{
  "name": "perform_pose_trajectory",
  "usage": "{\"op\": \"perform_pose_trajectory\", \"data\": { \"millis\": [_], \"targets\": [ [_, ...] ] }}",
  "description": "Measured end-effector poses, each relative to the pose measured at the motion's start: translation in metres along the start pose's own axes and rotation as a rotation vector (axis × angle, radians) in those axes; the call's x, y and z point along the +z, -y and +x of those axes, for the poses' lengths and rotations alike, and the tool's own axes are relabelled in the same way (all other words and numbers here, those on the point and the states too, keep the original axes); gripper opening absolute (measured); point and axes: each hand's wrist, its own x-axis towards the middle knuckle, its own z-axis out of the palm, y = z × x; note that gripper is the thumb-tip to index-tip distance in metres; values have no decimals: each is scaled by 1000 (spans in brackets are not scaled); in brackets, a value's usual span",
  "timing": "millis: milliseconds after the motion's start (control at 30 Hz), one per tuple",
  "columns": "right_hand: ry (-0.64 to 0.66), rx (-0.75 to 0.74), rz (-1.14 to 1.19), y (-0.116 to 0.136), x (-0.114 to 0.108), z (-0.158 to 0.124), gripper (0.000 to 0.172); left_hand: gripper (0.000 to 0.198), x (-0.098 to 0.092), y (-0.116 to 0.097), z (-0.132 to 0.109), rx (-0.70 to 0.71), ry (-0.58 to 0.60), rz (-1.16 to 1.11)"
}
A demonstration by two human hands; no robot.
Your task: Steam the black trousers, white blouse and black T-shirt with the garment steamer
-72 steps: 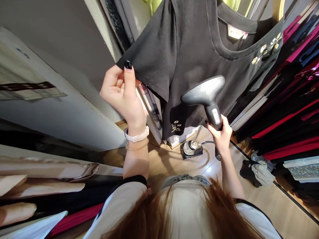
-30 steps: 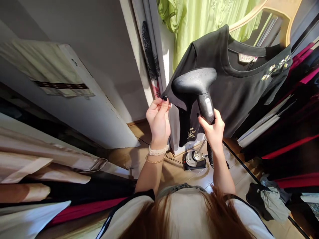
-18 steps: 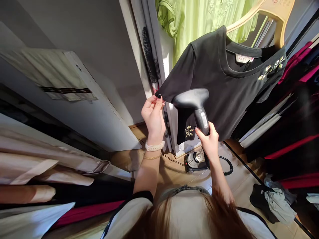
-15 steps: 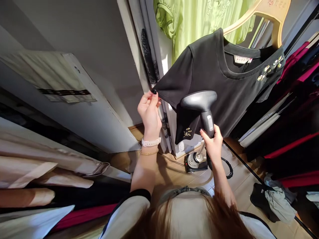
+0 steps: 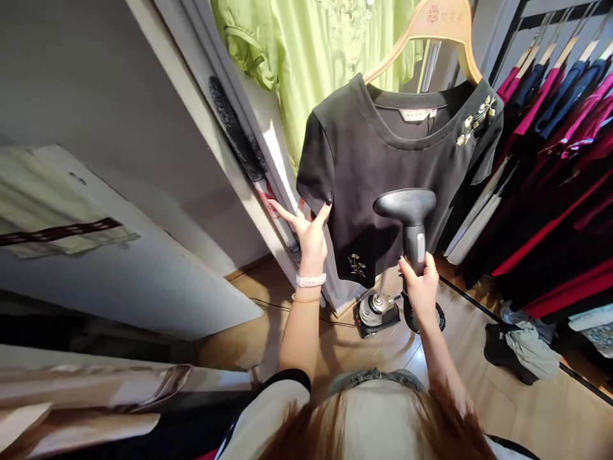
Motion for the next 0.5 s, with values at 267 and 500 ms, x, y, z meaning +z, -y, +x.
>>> {"op": "perform_pose_trajectory", "data": {
  "millis": [267,500],
  "targets": [
    [45,90,201,-13,25,-12,40,13,-14,7,22,-240,257,-26],
    [15,-51,133,11,29,13,42,39,-13,-13,7,47,193,126]
  ]
}}
